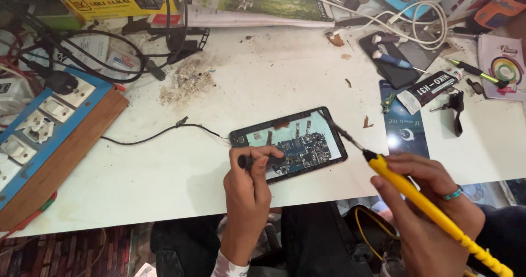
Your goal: The person uses a soldering iron and a small screwdriver to work on a circuit board placed on a white table. They repeatedly apply the soldering iron to specific points on the board while holding the screwdriver in the other hand.
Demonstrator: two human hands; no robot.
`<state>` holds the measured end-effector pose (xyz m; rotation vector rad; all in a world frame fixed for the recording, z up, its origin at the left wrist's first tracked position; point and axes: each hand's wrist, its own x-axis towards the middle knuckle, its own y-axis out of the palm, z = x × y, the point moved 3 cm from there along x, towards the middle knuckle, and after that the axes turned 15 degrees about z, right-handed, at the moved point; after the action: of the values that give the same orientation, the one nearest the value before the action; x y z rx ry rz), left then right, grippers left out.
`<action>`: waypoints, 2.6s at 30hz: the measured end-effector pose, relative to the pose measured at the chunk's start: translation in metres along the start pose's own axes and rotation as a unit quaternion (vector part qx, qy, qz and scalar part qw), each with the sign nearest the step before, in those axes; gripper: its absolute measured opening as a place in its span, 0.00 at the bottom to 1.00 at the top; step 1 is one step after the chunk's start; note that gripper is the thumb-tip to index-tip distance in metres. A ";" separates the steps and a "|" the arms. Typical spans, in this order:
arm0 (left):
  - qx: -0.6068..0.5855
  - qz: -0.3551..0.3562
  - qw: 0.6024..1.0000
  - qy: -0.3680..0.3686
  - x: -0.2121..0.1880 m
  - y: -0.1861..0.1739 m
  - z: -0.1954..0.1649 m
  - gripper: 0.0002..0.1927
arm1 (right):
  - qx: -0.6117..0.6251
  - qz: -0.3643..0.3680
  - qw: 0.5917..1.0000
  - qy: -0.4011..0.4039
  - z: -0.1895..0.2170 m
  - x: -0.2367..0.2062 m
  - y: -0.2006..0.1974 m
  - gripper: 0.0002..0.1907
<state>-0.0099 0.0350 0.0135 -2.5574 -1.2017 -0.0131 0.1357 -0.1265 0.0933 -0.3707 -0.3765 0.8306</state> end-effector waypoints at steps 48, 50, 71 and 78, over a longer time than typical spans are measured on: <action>-0.056 -0.067 0.994 0.065 -0.003 0.001 0.007 0.09 | 0.280 -0.021 0.945 -0.168 -0.116 0.051 0.031 0.18; -0.055 -0.067 0.994 0.067 -0.003 0.001 0.006 0.09 | 0.281 -0.013 0.944 -0.172 -0.115 0.051 0.031 0.18; -0.049 -0.071 0.994 0.060 -0.003 0.000 0.008 0.09 | 0.292 -0.011 0.941 -0.171 -0.115 0.054 0.031 0.17; -0.055 -0.075 0.994 0.055 -0.004 0.001 0.009 0.09 | 0.293 -0.020 0.942 -0.164 -0.114 0.052 0.031 0.17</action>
<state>-0.0127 0.0342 0.0043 -2.5151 -1.3807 -0.2581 0.2006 -0.0867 -0.0115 0.3352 -0.4225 0.9240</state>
